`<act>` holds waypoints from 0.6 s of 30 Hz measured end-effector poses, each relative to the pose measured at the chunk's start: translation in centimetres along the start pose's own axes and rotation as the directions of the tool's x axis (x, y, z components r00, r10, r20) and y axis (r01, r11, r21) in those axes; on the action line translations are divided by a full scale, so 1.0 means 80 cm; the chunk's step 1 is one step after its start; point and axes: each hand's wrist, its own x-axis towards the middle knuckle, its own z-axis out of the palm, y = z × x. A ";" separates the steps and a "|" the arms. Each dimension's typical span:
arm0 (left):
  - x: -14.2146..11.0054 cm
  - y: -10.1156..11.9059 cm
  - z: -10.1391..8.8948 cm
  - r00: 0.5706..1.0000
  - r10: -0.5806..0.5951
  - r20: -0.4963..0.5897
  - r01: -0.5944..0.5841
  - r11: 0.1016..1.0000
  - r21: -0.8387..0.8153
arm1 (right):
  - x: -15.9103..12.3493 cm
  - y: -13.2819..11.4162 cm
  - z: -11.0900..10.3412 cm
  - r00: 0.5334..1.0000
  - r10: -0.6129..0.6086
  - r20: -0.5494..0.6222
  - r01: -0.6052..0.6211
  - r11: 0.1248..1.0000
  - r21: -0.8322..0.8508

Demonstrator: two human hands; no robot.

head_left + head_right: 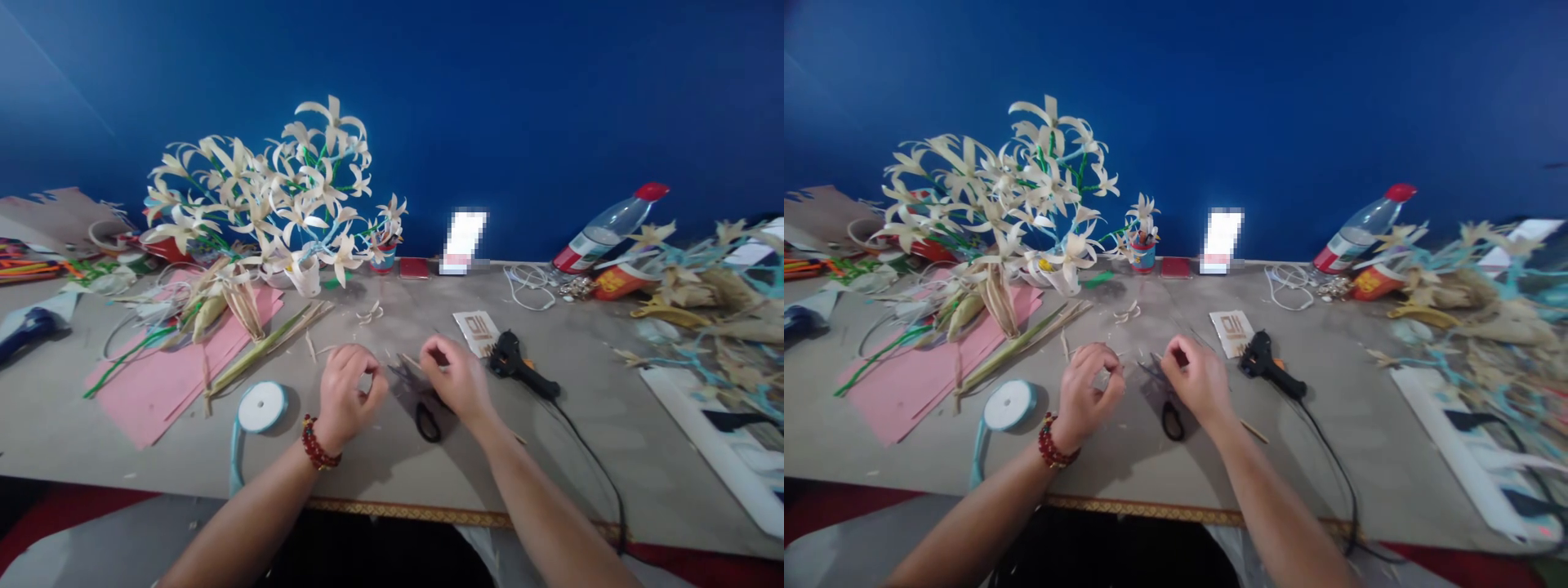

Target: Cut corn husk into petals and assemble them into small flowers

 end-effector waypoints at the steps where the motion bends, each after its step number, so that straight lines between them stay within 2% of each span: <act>1: 0.000 -0.001 -0.001 1.000 -0.011 0.006 0.011 1.000 -0.014 | 0.000 0.000 -0.002 1.000 -0.012 0.001 0.012 0.999 0.032; 4: 0.000 -0.002 -0.002 0.996 -0.080 0.050 0.085 0.989 -0.117 | -0.002 -0.009 -0.005 0.988 -0.139 0.067 0.125 0.975 0.184; 7: 0.002 -0.004 -0.003 0.961 -0.217 0.174 0.263 0.911 -0.316 | -0.003 -0.018 -0.007 0.946 -0.278 0.166 0.217 0.924 0.315; 9: 0.004 -0.006 -0.002 0.893 -0.299 0.335 0.436 0.755 -0.490 | -0.003 -0.019 -0.010 0.925 -0.303 0.228 0.190 0.890 0.414; 12: 0.007 -0.007 0.001 0.750 -0.328 0.575 0.662 0.370 -0.652 | -0.002 -0.017 -0.011 0.913 -0.250 0.321 0.024 0.821 0.571; 14: 0.007 -0.007 0.003 0.674 -0.300 0.675 0.733 0.159 -0.661 | -0.002 -0.017 -0.010 0.900 -0.198 0.388 -0.115 0.751 0.651; 16: 0.007 -0.008 0.005 0.619 -0.264 0.740 0.773 0.035 -0.634 | -0.004 -0.019 -0.007 0.880 -0.169 0.444 -0.233 0.661 0.713; 18: 0.005 -0.009 0.008 0.577 -0.235 0.782 0.800 -0.031 -0.599 | -0.005 -0.023 -0.003 0.867 -0.149 0.475 -0.318 0.569 0.758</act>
